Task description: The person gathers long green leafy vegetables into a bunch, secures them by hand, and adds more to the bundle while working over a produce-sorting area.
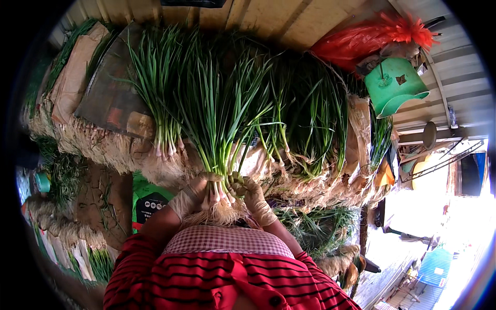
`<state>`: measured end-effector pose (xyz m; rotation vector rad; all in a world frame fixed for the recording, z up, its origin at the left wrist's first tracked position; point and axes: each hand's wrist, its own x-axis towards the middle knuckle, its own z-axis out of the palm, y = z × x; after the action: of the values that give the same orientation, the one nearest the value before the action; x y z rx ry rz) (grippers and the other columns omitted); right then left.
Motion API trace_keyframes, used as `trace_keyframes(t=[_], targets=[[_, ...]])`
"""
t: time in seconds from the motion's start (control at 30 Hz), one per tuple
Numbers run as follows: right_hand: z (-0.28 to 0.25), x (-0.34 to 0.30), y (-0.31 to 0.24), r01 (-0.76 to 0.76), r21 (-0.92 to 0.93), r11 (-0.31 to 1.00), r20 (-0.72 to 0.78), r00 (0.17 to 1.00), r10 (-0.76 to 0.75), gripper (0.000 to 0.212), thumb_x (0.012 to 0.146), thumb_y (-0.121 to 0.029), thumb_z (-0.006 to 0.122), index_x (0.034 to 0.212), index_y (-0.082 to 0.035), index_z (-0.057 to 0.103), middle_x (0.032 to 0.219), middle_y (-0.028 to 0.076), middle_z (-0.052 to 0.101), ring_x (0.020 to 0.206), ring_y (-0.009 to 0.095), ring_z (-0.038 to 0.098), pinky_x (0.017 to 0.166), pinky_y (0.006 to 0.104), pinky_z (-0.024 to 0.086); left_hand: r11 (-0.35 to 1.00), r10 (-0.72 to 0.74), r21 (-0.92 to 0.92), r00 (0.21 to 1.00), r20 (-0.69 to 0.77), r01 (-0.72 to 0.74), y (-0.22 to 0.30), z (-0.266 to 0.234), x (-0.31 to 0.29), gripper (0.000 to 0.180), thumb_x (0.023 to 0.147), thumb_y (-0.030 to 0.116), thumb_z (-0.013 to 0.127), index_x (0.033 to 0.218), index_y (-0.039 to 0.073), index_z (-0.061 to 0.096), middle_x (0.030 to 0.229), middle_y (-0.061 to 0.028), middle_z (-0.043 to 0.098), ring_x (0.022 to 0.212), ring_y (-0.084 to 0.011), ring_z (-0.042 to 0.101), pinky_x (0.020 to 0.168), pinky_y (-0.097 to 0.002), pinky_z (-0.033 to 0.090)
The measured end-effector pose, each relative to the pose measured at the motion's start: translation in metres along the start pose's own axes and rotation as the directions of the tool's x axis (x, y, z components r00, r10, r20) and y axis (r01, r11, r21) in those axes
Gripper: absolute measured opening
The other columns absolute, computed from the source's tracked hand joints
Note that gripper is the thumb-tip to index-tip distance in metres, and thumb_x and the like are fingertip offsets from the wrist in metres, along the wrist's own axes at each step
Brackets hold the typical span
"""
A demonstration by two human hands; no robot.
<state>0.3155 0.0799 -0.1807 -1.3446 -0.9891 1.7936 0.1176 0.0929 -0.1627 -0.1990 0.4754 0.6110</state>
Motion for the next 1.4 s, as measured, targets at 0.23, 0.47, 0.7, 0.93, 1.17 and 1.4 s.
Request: trace_keyframes(t=[0.23, 0.47, 0.7, 0.93, 1.17, 1.4], targets=[[-0.115, -0.046, 0.049, -0.163, -0.973, 0.160, -0.113, 0.953, 0.281, 0.019, 0.075, -0.017, 0.061, 0.089, -0.004, 0.062, 0.083, 0.017, 0.061, 0.080, 0.026, 0.060, 0.071, 0.0341, 0.049, 0.958, 0.254, 0.059, 0.928, 0.273, -0.280, 0.005, -0.008, -0.004, 0.035, 0.068, 0.018, 0.057, 0.098, 0.003, 0.049, 0.095, -0.0140, 0.051, 0.078, -0.0300, 0.054, 0.072, -0.0447, 0.046], [0.027, 0.054, -0.093, -0.135, -0.022, 0.991, -0.051, 0.990, 0.134, 0.042, 0.081, -0.018, 0.058, 0.118, -0.003, 0.044, 0.105, 0.016, 0.054, 0.098, 0.021, 0.053, 0.082, 0.0310, 0.047, 0.965, 0.242, 0.039, 0.935, 0.260, -0.261, 0.003, -0.035, 0.008, 0.041, 0.071, 0.018, 0.052, 0.106, -0.003, 0.048, 0.095, -0.0224, 0.056, 0.076, -0.0340, 0.060, 0.068, -0.0452, 0.052], [-0.085, -0.028, 0.052, 0.154, -0.568, 0.808, 0.227, 0.974, -0.026, 0.023, 0.083, -0.011, 0.050, 0.104, -0.005, 0.058, 0.091, 0.011, 0.060, 0.086, 0.019, 0.056, 0.075, 0.0308, 0.046, 0.981, 0.192, -0.051, 0.890, 0.414, -0.188, 0.001, -0.002, -0.006, 0.054, 0.073, 0.027, 0.050, 0.116, -0.005, 0.044, 0.099, -0.0164, 0.054, 0.079, -0.0281, 0.055, 0.074, -0.0442, 0.046], [-0.185, -0.061, 0.034, 0.042, -0.926, 0.375, 0.038, 0.999, -0.016, 0.037, 0.078, -0.018, 0.055, 0.113, -0.007, 0.051, 0.095, 0.020, 0.059, 0.092, 0.033, 0.056, 0.081, 0.0391, 0.045, 0.957, 0.259, 0.007, 0.865, 0.429, -0.290, -0.009, 0.018, 0.016, 0.037, 0.073, 0.021, 0.054, 0.101, -0.002, 0.047, 0.084, -0.0122, 0.054, 0.074, -0.0274, 0.057, 0.067, -0.0432, 0.049], [-0.136, 0.118, -0.093, 0.042, -0.934, 0.355, -0.086, 0.937, -0.339, 0.020, 0.081, -0.016, 0.054, 0.096, -0.004, 0.058, 0.085, 0.012, 0.058, 0.065, 0.021, 0.057, 0.055, 0.0313, 0.047, 0.905, 0.247, 0.019, 0.561, 0.790, -0.425, -0.008, 0.078, -0.018, 0.022, 0.080, 0.021, 0.047, 0.092, 0.002, 0.048, 0.088, -0.0101, 0.056, 0.088, -0.0209, 0.058, 0.074, -0.0332, 0.035], [-0.083, 0.080, -0.117, -0.015, 0.549, 0.836, 0.014, 1.000, 0.008, 0.025, 0.075, -0.014, 0.064, 0.097, -0.007, 0.054, 0.092, 0.008, 0.055, 0.088, 0.016, 0.051, 0.081, 0.0286, 0.041, 0.917, 0.318, 0.116, 0.875, 0.364, -0.381, -0.033, 0.026, 0.017, 0.027, 0.069, 0.030, 0.057, 0.078, 0.005, 0.050, 0.076, -0.0066, 0.052, 0.074, -0.0183, 0.055, 0.072, -0.0373, 0.039]])
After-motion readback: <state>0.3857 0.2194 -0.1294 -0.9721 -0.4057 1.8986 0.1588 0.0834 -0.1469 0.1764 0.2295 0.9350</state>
